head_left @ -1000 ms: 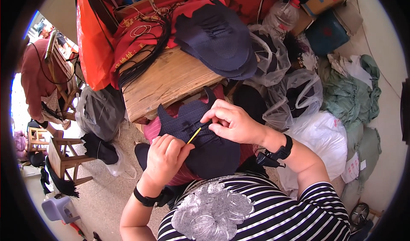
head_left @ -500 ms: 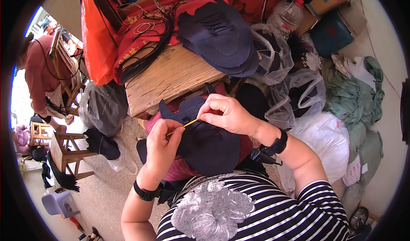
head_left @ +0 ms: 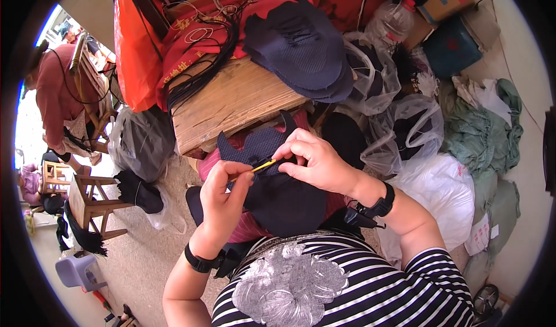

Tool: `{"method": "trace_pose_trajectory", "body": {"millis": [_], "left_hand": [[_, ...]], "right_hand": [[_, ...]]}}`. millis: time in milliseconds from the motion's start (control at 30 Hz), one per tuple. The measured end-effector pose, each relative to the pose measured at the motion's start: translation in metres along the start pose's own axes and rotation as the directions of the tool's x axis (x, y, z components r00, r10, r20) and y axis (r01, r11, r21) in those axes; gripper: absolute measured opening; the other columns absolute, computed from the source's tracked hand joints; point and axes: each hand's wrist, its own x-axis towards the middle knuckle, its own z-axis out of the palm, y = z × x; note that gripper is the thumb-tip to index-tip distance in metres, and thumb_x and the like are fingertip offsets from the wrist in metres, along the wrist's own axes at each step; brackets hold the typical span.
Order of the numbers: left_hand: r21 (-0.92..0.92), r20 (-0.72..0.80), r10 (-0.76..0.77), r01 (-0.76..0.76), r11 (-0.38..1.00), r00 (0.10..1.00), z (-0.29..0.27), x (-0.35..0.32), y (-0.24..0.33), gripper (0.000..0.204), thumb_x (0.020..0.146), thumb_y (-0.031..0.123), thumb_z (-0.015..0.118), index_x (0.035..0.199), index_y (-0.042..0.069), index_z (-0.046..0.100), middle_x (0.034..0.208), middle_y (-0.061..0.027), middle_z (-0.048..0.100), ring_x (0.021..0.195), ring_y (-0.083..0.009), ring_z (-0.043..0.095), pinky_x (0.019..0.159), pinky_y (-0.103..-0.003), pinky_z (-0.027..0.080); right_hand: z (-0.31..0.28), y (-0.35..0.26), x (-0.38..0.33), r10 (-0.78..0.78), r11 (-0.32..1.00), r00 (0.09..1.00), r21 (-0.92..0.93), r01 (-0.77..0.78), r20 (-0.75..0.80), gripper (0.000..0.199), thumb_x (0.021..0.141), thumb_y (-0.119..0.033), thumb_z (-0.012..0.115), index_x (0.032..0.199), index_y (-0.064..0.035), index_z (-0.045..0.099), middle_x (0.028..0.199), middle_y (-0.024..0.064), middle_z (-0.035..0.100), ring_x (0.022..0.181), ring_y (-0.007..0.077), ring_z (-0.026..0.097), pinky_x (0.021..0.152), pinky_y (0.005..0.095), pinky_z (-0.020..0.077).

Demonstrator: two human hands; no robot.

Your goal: The recorder uses a needle to hand-stitch components onto a shoe upper.

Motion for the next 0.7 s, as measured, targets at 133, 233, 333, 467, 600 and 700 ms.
{"method": "trace_pose_trajectory", "body": {"millis": [133, 233, 333, 467, 600, 700], "left_hand": [[-0.044, -0.021, 0.02, -0.021, 0.999, 1.0, 0.008, 0.002, -0.007, 0.007, 0.099, -0.004, 0.061, 0.106, -0.003, 0.064, 0.095, -0.0052, 0.067, 0.084, -0.0105, 0.067, 0.077, -0.023, 0.054], [0.01, -0.001, 0.036, -0.036, 0.999, 0.999, 0.011, -0.001, -0.008, 0.009, 0.1, -0.005, 0.059, 0.107, -0.003, 0.064, 0.096, -0.0064, 0.069, 0.088, -0.0116, 0.069, 0.08, -0.023, 0.054], [-0.001, -0.015, -0.024, 0.024, 1.0, 1.0, 0.011, -0.005, -0.009, 0.009, 0.101, -0.004, 0.058, 0.108, -0.003, 0.064, 0.098, -0.0078, 0.072, 0.093, -0.013, 0.071, 0.084, -0.025, 0.055], [-0.061, -0.006, -0.088, 0.087, 0.994, 0.996, 0.012, -0.003, -0.015, 0.011, 0.102, -0.004, 0.057, 0.11, -0.004, 0.064, 0.1, -0.0091, 0.073, 0.095, -0.0148, 0.072, 0.087, -0.026, 0.057], [-0.155, 0.009, -0.133, 0.133, 0.979, 0.991, 0.013, 0.001, -0.02, 0.011, 0.103, -0.003, 0.057, 0.111, -0.004, 0.063, 0.1, -0.0092, 0.073, 0.095, -0.0151, 0.072, 0.087, -0.026, 0.058], [-0.195, 0.026, -0.172, 0.174, 0.965, 0.985, 0.014, 0.003, -0.021, 0.011, 0.103, -0.003, 0.057, 0.112, -0.004, 0.063, 0.1, -0.0091, 0.073, 0.095, -0.0148, 0.073, 0.088, -0.026, 0.058]], "right_hand": [[0.005, 0.002, 0.001, -0.051, 0.999, 0.998, 0.003, 0.052, -0.047, 0.015, 0.088, -0.004, 0.074, 0.102, -0.0038, 0.069, 0.096, 0.0036, 0.056, 0.076, 0.013, 0.059, 0.068, 0.0283, 0.0502], [-0.003, 0.001, -0.004, 0.079, 0.993, 0.983, 0.096, -0.063, -0.166, 0.013, 0.089, 0.001, 0.07, 0.101, -0.004, 0.068, 0.096, 0.0016, 0.056, 0.081, 0.0094, 0.06, 0.069, 0.0242, 0.0498], [-0.014, -0.003, -0.013, 0.07, 0.998, 0.998, 0.004, -0.07, 0.002, 0.013, 0.089, -0.002, 0.072, 0.101, -0.0045, 0.067, 0.098, 0.0028, 0.055, 0.078, 0.0096, 0.06, 0.068, 0.0258, 0.0507], [-0.003, -0.009, -0.019, -0.038, 0.972, 0.999, -0.231, 0.034, -0.013, 0.02, 0.083, -0.015, 0.08, 0.096, -0.0072, 0.066, 0.098, 0.0065, 0.056, 0.079, 0.0242, 0.064, 0.069, 0.0375, 0.0538], [0.009, -0.008, -0.017, -0.078, 0.96, 0.996, -0.272, 0.065, -0.039, 0.016, 0.083, -0.011, 0.078, 0.093, -0.0063, 0.066, 0.097, 0.0076, 0.055, 0.081, 0.0263, 0.065, 0.071, 0.0386, 0.0536], [0.01, 0.0, -0.015, -0.089, 0.982, 0.995, -0.173, 0.079, -0.052, 0.014, 0.084, -0.006, 0.076, 0.093, -0.006, 0.065, 0.094, 0.0072, 0.053, 0.079, 0.0233, 0.063, 0.07, 0.0368, 0.0532]]}}
